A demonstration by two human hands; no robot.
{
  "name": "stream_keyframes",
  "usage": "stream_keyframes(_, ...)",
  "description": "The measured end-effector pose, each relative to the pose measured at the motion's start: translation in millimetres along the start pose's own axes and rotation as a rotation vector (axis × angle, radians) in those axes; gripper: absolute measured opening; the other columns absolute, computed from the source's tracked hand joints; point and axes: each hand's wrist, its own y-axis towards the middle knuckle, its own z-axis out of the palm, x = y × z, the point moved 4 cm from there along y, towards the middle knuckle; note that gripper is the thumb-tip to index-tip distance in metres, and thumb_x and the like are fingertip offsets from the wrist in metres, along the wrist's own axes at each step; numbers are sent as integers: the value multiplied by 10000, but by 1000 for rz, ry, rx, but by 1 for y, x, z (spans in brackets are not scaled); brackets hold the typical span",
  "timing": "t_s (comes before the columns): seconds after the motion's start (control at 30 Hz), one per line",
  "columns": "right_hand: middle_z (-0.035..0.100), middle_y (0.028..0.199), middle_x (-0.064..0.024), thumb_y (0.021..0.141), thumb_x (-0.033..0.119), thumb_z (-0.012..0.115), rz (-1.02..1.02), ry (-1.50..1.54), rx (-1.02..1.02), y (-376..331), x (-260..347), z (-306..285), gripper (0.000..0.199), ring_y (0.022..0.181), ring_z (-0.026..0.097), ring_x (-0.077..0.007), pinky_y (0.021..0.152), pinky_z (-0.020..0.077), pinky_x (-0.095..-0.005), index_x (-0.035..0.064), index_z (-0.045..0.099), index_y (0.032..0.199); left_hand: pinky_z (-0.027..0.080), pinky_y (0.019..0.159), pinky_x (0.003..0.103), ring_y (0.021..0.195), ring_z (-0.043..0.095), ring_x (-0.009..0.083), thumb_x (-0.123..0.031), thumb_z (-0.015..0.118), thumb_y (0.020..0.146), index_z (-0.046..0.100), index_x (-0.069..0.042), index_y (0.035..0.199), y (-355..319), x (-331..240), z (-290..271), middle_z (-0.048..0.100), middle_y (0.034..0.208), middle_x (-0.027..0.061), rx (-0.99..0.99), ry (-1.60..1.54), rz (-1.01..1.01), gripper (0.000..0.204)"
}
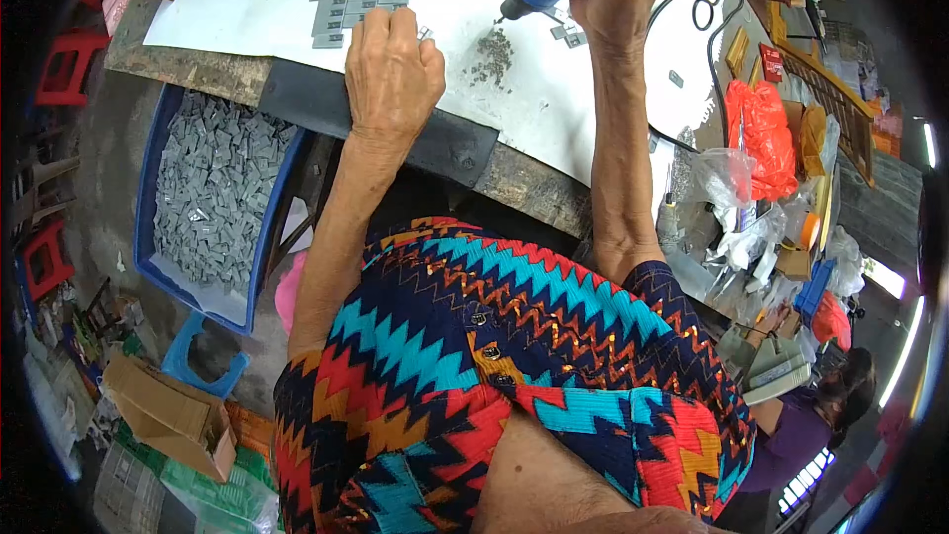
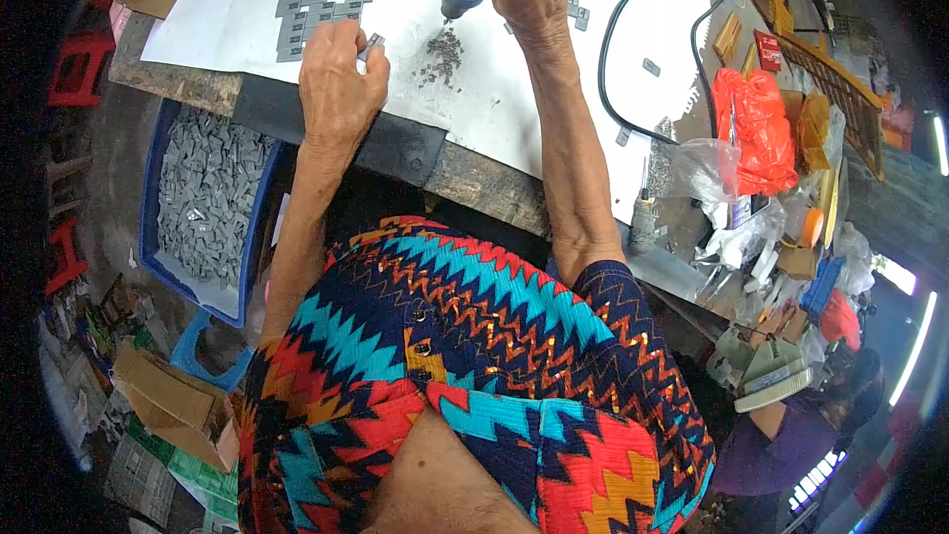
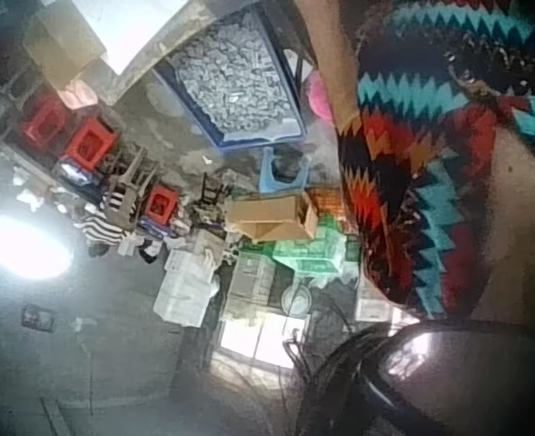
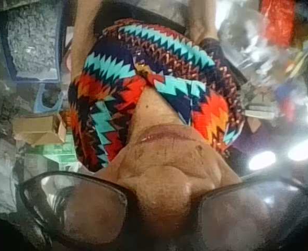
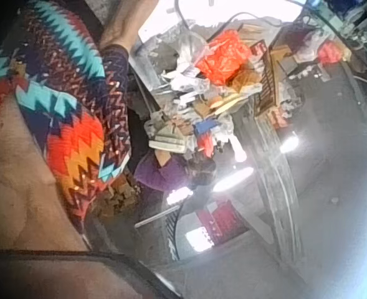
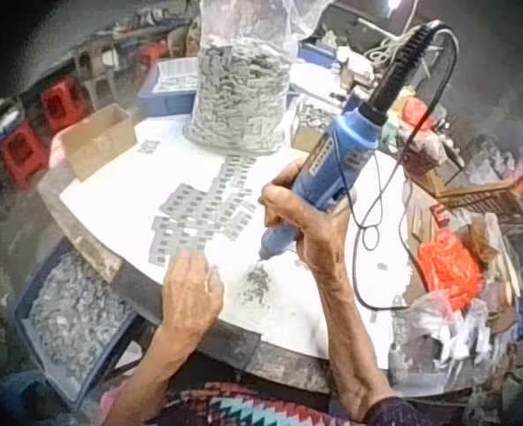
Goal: Assembling small metal components using an electric screwdriver at a workbench.
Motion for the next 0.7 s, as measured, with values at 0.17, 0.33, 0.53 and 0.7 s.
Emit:
stream_keyframes(0.17, 577, 638, -86, 688, 44, 662, -31, -10, -2, 0, -4, -1, 153, 506, 558, -144, 493, 460, -259, -4, 563, 794, 436, 724, 418, 817, 492, 334, -10, 546, 672, 510, 56, 780, 0, 1, -1, 443, 867, 194, -22, -13, 8, 132)
stream_keyframes(0.33, 573, 633, -102, 704, 35, 634, -56, 58, -29, 0, -2, -1, 141, 500, 555, -150, 492, 464, -269, -14, 548, 806, 423, 703, 398, 802, 498, 316, -2, 539, 699, 520, 55, 831, 3, -1, -6, 455, 870, 190, -71, -86, 42, 145)
stream_keyframes(0.53, 568, 676, -150, 719, 19, 589, -60, 229, -53, 0, 3, 1, 165, 485, 536, -164, 494, 469, -294, -14, 509, 858, 405, 811, 383, 929, 486, 289, -31, 593, 716, 583, 6, 1021, 12, -14, 5, 490, 968, 169, 31, -343, 121, 308)
stream_keyframes(0.7, 563, 680, -144, 737, 54, 574, -74, 306, -23, 2, 3, -4, 152, 499, 527, -160, 514, 462, -295, -1, 496, 855, 400, 810, 367, 943, 487, 271, -80, 642, 725, 599, -5, 957, 11, -9, 15, 512, 959, 136, 71, -369, 101, 248)
